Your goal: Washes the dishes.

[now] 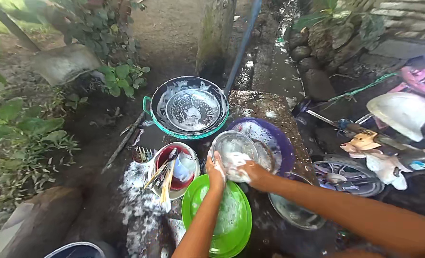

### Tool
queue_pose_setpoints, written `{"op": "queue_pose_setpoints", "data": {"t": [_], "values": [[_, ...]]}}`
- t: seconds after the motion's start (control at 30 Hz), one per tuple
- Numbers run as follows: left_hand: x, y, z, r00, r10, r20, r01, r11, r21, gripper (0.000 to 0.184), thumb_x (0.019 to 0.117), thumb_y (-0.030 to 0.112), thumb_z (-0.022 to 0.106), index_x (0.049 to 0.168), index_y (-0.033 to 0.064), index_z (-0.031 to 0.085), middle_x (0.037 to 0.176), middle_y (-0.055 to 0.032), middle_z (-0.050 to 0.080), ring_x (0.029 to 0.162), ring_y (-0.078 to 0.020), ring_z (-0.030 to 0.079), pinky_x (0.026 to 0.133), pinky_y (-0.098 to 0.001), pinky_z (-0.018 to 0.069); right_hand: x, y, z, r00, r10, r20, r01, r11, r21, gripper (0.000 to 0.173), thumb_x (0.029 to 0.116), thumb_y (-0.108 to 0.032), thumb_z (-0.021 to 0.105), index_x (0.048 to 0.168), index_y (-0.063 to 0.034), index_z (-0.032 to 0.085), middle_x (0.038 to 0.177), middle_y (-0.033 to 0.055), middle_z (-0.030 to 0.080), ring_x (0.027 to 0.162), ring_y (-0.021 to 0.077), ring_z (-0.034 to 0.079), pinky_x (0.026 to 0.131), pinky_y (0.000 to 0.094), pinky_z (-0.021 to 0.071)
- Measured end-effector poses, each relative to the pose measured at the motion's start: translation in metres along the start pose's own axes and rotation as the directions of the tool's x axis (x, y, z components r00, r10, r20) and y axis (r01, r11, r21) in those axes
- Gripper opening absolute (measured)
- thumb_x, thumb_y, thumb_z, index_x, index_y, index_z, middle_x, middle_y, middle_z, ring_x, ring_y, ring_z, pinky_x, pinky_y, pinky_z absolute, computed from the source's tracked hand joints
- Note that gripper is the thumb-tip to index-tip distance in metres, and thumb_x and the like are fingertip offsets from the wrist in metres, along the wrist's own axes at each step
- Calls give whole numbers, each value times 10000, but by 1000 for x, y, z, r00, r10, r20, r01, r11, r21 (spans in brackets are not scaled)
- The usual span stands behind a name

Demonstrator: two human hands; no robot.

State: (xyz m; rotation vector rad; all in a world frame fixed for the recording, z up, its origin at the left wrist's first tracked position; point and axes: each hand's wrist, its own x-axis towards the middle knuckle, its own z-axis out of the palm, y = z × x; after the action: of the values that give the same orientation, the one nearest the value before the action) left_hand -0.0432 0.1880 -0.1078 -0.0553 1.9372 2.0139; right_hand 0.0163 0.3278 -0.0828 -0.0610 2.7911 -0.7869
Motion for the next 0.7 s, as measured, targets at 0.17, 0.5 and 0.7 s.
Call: {"op": "queue_pose_setpoints", "data": {"t": [0.17,0.5,0.7], "values": [[-5,1,16,994,31,108,-33,999,15,452,1102,143,402,1483,-102,408,1484,-278,490,1401,-279,475,1183,-389,344,43,1,-32,962,179,-206,-191,981,-42,366,1019,-116,547,1308,103,601,1307,317,611,1261,433,587,1110,521,445],[-3,21,-7,987,148,56,-147,989,-28,378,1027,1,445,1368,-155,499,1358,-285,575,1276,-234,561,1105,-348,419,50,-44,-19,914,183,-363,-135,979,153,383,994,-111,575,1279,142,611,1275,323,637,1249,408,606,1115,486,443],[-6,46,-72,979,193,-72,-192,981,16,352,1045,38,461,1328,-167,505,1323,-270,580,1229,-170,560,1067,-292,431,50,-24,-6,918,-288,-273,224,944,-243,256,962,-53,596,1147,77,716,1172,340,678,1125,526,652,945,660,520]]}}
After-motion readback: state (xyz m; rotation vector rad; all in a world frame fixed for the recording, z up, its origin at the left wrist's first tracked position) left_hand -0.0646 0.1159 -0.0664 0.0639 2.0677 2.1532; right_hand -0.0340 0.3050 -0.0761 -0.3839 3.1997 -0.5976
